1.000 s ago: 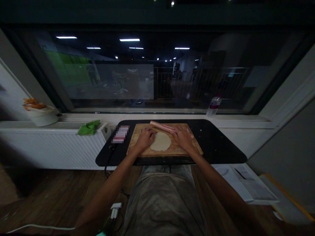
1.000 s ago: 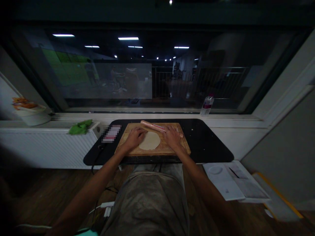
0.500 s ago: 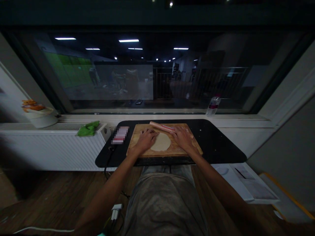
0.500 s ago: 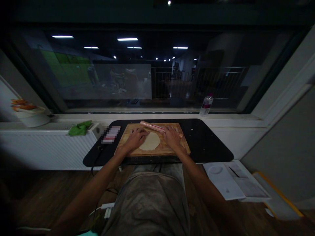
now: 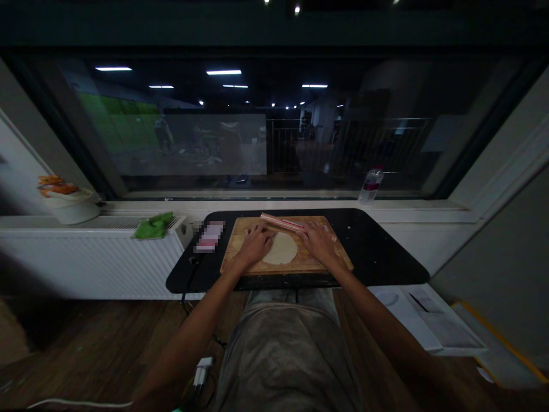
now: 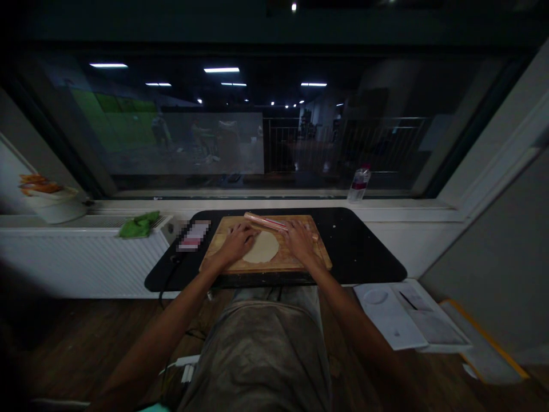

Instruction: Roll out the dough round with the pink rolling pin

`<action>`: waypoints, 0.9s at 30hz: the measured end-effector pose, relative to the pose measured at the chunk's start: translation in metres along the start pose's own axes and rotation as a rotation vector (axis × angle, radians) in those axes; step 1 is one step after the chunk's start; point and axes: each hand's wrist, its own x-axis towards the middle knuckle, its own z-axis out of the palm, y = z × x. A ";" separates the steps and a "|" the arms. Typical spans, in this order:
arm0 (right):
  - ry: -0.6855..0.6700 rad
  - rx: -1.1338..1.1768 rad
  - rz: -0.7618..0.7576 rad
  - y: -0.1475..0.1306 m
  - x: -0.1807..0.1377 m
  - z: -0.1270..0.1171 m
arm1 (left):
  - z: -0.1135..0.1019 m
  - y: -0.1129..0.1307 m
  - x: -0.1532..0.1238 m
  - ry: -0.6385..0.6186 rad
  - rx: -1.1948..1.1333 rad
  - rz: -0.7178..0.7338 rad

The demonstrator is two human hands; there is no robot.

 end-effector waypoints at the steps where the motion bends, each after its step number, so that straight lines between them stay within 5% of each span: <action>1: 0.003 0.003 -0.002 0.001 0.000 0.001 | 0.002 -0.001 0.000 0.022 -0.023 -0.001; 10: -0.036 0.054 -0.121 0.003 -0.001 0.000 | -0.003 -0.016 0.003 0.433 -0.228 -0.177; 18: -0.090 0.079 -0.187 0.000 -0.001 -0.001 | -0.003 -0.010 0.007 0.112 -0.102 -0.174; 27: -0.121 0.092 -0.149 -0.004 0.009 -0.001 | 0.001 -0.010 0.003 0.016 0.012 -0.140</action>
